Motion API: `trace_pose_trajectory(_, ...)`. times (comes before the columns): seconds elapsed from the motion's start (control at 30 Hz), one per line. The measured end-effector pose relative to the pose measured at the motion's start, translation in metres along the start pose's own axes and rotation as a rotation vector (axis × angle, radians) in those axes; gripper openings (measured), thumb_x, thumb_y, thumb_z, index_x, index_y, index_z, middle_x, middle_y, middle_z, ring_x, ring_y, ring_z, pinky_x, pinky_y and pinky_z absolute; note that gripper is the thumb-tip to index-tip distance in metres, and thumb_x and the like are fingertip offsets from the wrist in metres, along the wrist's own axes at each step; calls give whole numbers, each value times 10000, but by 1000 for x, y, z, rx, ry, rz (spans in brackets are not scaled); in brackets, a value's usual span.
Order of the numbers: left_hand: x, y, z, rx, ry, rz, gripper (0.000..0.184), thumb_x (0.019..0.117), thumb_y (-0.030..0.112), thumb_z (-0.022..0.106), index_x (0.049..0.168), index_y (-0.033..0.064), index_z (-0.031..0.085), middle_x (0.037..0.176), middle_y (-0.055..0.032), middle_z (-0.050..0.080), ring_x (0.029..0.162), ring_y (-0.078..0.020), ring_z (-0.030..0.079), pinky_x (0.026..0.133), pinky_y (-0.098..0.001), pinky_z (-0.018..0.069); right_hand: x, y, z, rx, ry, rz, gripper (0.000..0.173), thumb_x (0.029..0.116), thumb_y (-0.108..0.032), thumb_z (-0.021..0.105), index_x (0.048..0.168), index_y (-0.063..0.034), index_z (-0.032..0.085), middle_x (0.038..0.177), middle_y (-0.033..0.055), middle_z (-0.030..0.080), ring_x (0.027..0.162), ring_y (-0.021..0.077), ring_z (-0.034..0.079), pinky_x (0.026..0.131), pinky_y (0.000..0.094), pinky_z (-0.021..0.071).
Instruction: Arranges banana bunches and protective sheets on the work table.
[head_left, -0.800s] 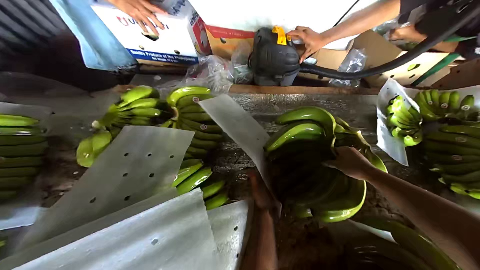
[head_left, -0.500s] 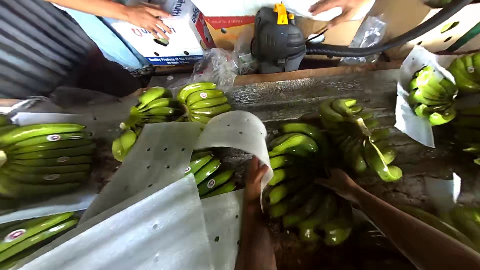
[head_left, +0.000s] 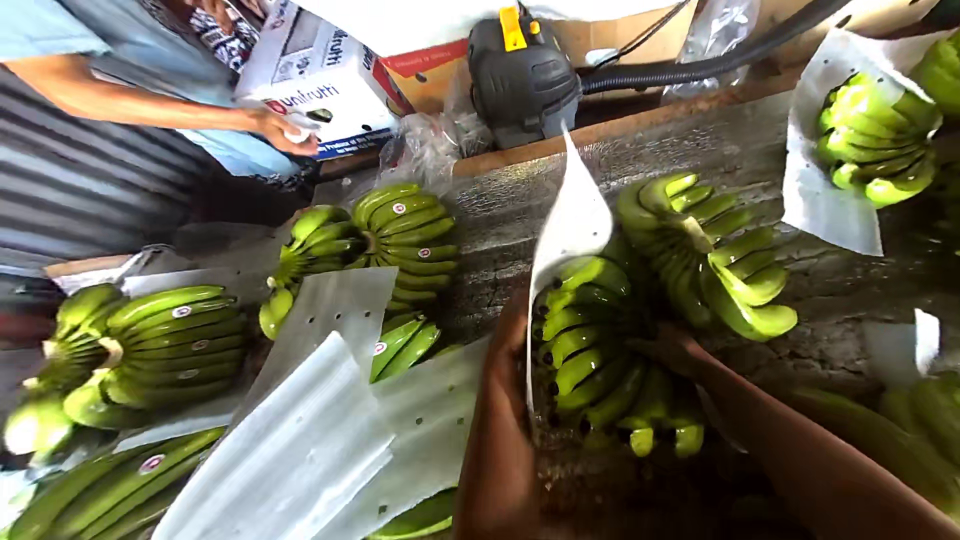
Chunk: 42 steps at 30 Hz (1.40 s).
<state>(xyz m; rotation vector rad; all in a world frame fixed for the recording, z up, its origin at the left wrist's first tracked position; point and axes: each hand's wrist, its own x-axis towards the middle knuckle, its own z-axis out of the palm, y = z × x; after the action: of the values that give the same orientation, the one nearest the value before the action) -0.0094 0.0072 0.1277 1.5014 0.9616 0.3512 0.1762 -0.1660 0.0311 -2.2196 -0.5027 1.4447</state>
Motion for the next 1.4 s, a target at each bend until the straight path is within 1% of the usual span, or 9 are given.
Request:
trace_pose_trajectory(0.2, 9, 4, -9, 539, 185, -60, 335, 1065, 134, 504, 1328, -52, 598, 1279, -240, 645, 1190, -301, 627, 1048, -458, 479, 4, 8, -2, 93, -22, -114, 684, 915, -501, 742, 1330, 21, 589, 1273, 248, 630, 1194, 371, 607, 1037, 568, 471)
trace_pose_trajectory(0.33, -2, -8, 12, 20, 72, 111, 555, 1121, 308, 243, 1585, 10, 300, 1645, -151, 315, 1504, -157, 319, 1235, -329, 265, 6, 12, -2, 143, -30, -149, 680, 946, -483, 711, 1340, 55, 575, 1296, 279, 611, 1222, 396, 588, 1062, 580, 449)
trace_pose_trajectory(0.53, -76, -16, 52, -92, 209, -297, 635, 1113, 471, 213, 1574, 49, 324, 1608, -174, 357, 1453, -236, 384, 1173, -442, 344, 2, 19, -2, 97, 20, -146, 720, 960, -486, 694, 1391, 70, 540, 1399, 311, 550, 1340, 437, 510, 1131, 591, 383)
trace_pose_trajectory(0.97, -121, -37, 90, -713, 474, -267, 666, 1088, 540, 78, 1522, 129, 373, 1421, -126, 536, 1266, -231, 544, 1023, -477, 488, -36, -27, 72, 358, 221, -41, 534, 991, -404, 678, 1258, 56, 639, 1230, 286, 657, 1199, 420, 618, 1041, 581, 463)
trace_pose_trajectory(1.1, -161, 3, 40, -619, 261, -357, 571, 1109, 482, 208, 1476, 99, 419, 1305, -136, 624, 1115, -250, 658, 901, -451, 571, -35, -28, 74, 171, 131, -75, 613, 1004, -476, 628, 1283, 69, 611, 1242, 299, 647, 1205, 438, 615, 1039, 600, 465)
trace_pose_trajectory(1.2, -190, 10, -54, 26, 321, 20, 424, 1079, 195, 346, 1349, -4, 606, 1260, -118, 705, 1056, -154, 707, 869, -314, 587, -52, -30, 9, -290, -103, -265, 549, 1011, -477, 600, 1259, 9, 660, 1246, 276, 654, 1195, 450, 616, 1022, 661, 460)
trace_pose_trajectory(1.27, -200, -1, -144, 709, 556, 95, 478, 953, 9, 580, 1430, 25, 558, 1500, -157, 530, 1403, -256, 488, 1154, -472, 400, -79, -34, -37, -326, 78, -524, 375, 1034, -364, 594, 1227, -65, 711, 1179, 223, 701, 1120, 421, 659, 979, 666, 483)
trace_pose_trajectory(1.33, -208, -22, -220, 1034, 499, -118, 819, 818, -18, 750, 1551, -6, 383, 1592, -328, 310, 1481, -525, 272, 1160, -729, 230, -94, -33, -71, -238, 495, -688, 284, 1025, -267, 628, 1215, -80, 726, 1125, 229, 723, 1051, 459, 684, 898, 701, 503)
trace_pose_trajectory(1.4, -212, -41, -248, 1130, 403, -238, 715, 823, -49, 760, 1473, -65, 465, 1474, -366, 453, 1391, -536, 420, 1144, -674, 326, -99, -35, -103, -158, 646, -558, 442, 981, -236, 703, 1372, -51, 611, 1340, 270, 607, 1258, 497, 550, 1016, 684, 432)
